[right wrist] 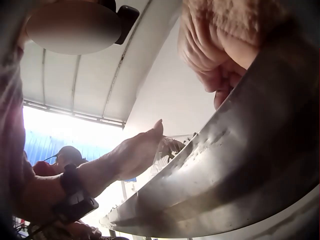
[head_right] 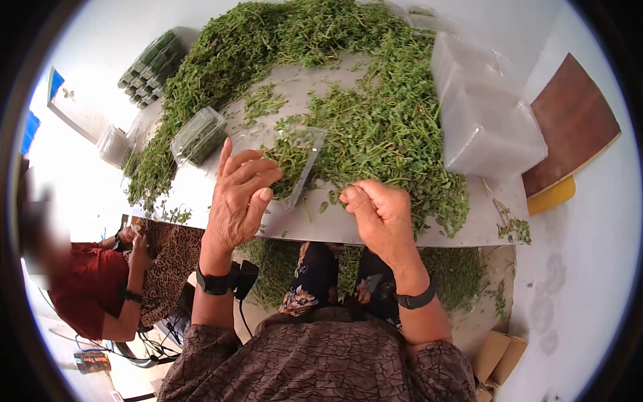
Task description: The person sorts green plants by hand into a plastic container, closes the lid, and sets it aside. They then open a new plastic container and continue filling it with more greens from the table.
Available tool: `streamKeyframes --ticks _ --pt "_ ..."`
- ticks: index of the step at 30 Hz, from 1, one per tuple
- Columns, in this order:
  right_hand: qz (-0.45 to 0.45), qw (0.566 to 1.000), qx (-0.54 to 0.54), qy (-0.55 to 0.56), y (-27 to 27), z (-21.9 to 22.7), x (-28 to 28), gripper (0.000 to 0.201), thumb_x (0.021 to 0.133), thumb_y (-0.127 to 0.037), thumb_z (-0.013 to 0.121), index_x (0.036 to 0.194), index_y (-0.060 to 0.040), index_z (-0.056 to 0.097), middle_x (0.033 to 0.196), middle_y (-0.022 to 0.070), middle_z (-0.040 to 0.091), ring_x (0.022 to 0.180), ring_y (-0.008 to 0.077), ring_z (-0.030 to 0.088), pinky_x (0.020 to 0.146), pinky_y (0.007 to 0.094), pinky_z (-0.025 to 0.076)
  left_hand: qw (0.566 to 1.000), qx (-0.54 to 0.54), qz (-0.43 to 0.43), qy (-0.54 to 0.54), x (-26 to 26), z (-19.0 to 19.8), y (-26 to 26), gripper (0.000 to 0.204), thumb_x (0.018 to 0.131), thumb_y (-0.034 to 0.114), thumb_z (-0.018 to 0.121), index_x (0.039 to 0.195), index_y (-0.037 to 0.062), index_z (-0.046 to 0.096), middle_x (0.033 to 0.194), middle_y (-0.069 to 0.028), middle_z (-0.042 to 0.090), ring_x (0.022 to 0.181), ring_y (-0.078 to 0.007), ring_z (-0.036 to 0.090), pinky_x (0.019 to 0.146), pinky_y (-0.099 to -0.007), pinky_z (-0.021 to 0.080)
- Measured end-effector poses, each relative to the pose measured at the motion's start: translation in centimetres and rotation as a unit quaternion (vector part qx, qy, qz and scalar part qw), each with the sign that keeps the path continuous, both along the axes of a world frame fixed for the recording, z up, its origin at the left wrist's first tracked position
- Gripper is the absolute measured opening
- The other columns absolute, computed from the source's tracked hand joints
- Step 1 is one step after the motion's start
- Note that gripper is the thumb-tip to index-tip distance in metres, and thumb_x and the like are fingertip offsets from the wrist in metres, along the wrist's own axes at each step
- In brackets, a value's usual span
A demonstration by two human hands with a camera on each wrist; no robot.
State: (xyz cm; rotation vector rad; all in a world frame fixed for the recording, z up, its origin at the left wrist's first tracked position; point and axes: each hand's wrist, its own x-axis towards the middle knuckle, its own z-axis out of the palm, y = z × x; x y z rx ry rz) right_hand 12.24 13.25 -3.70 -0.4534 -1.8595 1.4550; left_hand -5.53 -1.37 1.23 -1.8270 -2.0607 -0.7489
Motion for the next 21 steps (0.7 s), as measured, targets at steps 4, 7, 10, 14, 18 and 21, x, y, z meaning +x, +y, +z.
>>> streamKeyframes --ticks 4,7,10,14,18,21 --pt "0.02 1.0 0.007 -0.01 0.3 0.1 0.4 0.023 0.091 -0.015 0.054 0.083 0.0042 0.063 0.074 0.007 0.066 0.063 0.0089 0.058 0.055 0.0231 0.045 0.999 -0.048 0.011 0.006 0.3 -0.9 0.8 0.037 0.092 0.034 0.047 0.094 0.0024 0.067 0.1 -0.008 0.064 0.11 -0.0283 0.052 0.112 -0.0539 0.014" --pt "0.03 0.999 0.013 -0.015 0.3 -0.2 0.4 0.023 0.091 -0.015 0.053 0.083 0.0048 0.063 0.077 0.0068 0.067 0.065 0.0094 0.059 0.057 0.0232 0.046 0.998 -0.064 0.026 0.009 0.6 -0.4 0.7 0.037 0.091 0.034 0.049 0.094 0.0015 0.067 0.105 -0.0099 0.063 0.113 -0.0289 0.051 0.111 -0.0544 0.014" --pt "0.023 0.999 0.029 -0.018 0.2 -0.3 0.4 0.022 0.091 -0.014 0.054 0.084 0.005 0.063 0.077 0.0068 0.067 0.064 0.0094 0.059 0.057 0.0231 0.047 0.997 -0.028 0.03 0.058 1.4 0.4 0.4 0.034 0.088 0.033 0.055 0.093 0.0019 0.067 0.107 -0.0121 0.062 0.115 -0.0294 0.05 0.111 -0.0547 0.014" --pt "0.006 0.999 0.013 0.045 -0.1 -0.2 0.2 0.022 0.091 -0.013 0.057 0.08 0.0051 0.061 0.064 0.0069 0.061 0.056 0.0078 0.053 0.05 0.0238 0.041 0.999 -0.007 0.016 0.033 2.6 0.6 0.2 0.027 0.075 0.025 0.068 0.09 0.0017 0.067 0.106 -0.0133 0.062 0.114 -0.0307 0.05 0.111 -0.0555 0.015" --pt "-0.002 0.998 -0.022 0.059 -0.2 0.0 0.3 0.022 0.091 -0.014 0.057 0.079 0.0046 0.061 0.062 0.0063 0.06 0.057 0.0071 0.054 0.05 0.0237 0.041 0.999 -0.028 0.013 0.015 2.0 -0.4 -0.5 0.017 0.068 0.011 0.069 0.081 0.0012 0.064 0.1 -0.0118 0.062 0.111 -0.0308 0.053 0.111 -0.0567 0.015" --pt "-0.003 0.999 -0.004 0.053 -0.2 0.0 0.4 0.022 0.09 -0.014 0.057 0.078 0.0044 0.061 0.061 0.0059 0.059 0.055 0.0064 0.052 0.049 0.0238 0.04 0.997 -0.059 0.047 0.03 1.9 0.6 -1.4 0.01 0.071 0.006 0.063 0.079 0.0016 0.066 0.1 -0.0097 0.064 0.114 -0.0293 0.052 0.112 -0.0551 0.016"
